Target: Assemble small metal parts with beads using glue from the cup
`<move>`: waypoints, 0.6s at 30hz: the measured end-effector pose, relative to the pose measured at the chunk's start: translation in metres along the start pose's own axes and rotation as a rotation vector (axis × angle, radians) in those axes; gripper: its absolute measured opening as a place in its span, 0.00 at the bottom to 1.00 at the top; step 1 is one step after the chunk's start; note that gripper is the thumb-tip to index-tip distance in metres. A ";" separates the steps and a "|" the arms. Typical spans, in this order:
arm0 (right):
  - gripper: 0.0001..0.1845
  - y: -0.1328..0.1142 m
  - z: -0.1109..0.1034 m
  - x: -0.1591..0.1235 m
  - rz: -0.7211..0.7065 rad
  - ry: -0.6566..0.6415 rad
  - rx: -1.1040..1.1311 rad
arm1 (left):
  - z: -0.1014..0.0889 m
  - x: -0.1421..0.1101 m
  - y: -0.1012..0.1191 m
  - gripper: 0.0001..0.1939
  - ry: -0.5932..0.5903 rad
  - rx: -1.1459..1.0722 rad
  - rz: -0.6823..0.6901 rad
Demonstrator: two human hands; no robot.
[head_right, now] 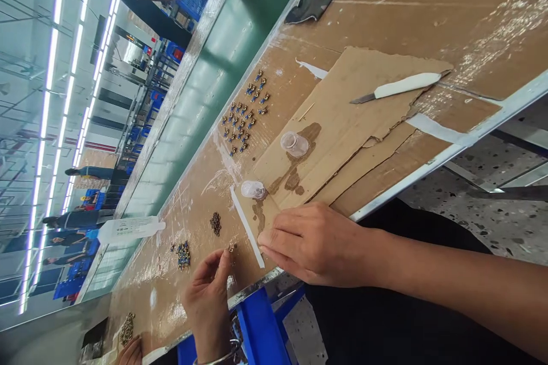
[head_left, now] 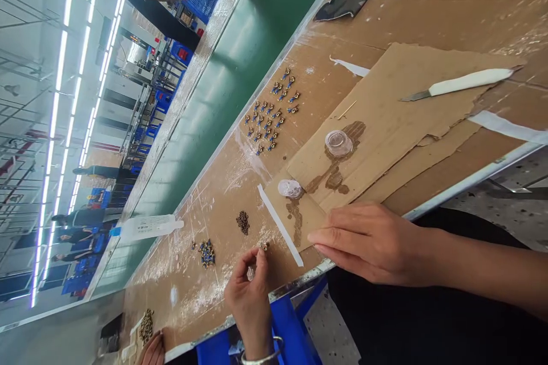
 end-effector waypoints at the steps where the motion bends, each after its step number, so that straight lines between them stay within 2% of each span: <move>1: 0.06 0.000 0.000 0.000 0.005 -0.007 0.000 | 0.002 0.000 0.001 0.30 -0.006 0.006 0.002; 6: 0.06 0.001 0.000 0.001 0.016 -0.023 0.006 | 0.009 -0.004 0.015 0.28 -0.014 0.020 0.009; 11: 0.06 0.002 -0.001 0.001 0.015 -0.014 -0.011 | 0.019 -0.015 0.048 0.24 -0.038 0.019 0.016; 14: 0.06 0.002 -0.001 0.001 0.016 -0.007 -0.020 | 0.045 -0.034 0.075 0.19 -0.101 0.016 0.019; 18: 0.06 0.002 -0.001 0.000 0.023 -0.018 -0.009 | 0.105 -0.067 0.110 0.16 -0.223 0.002 0.024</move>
Point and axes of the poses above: each hand's wrist, its own x-axis towards the middle knuckle, its own z-axis out of the palm, y = z × x, the point moved 6 cm from there along x, towards the middle knuckle, and after that the axes turned 6 degrees about z, right-handed, at the moved point
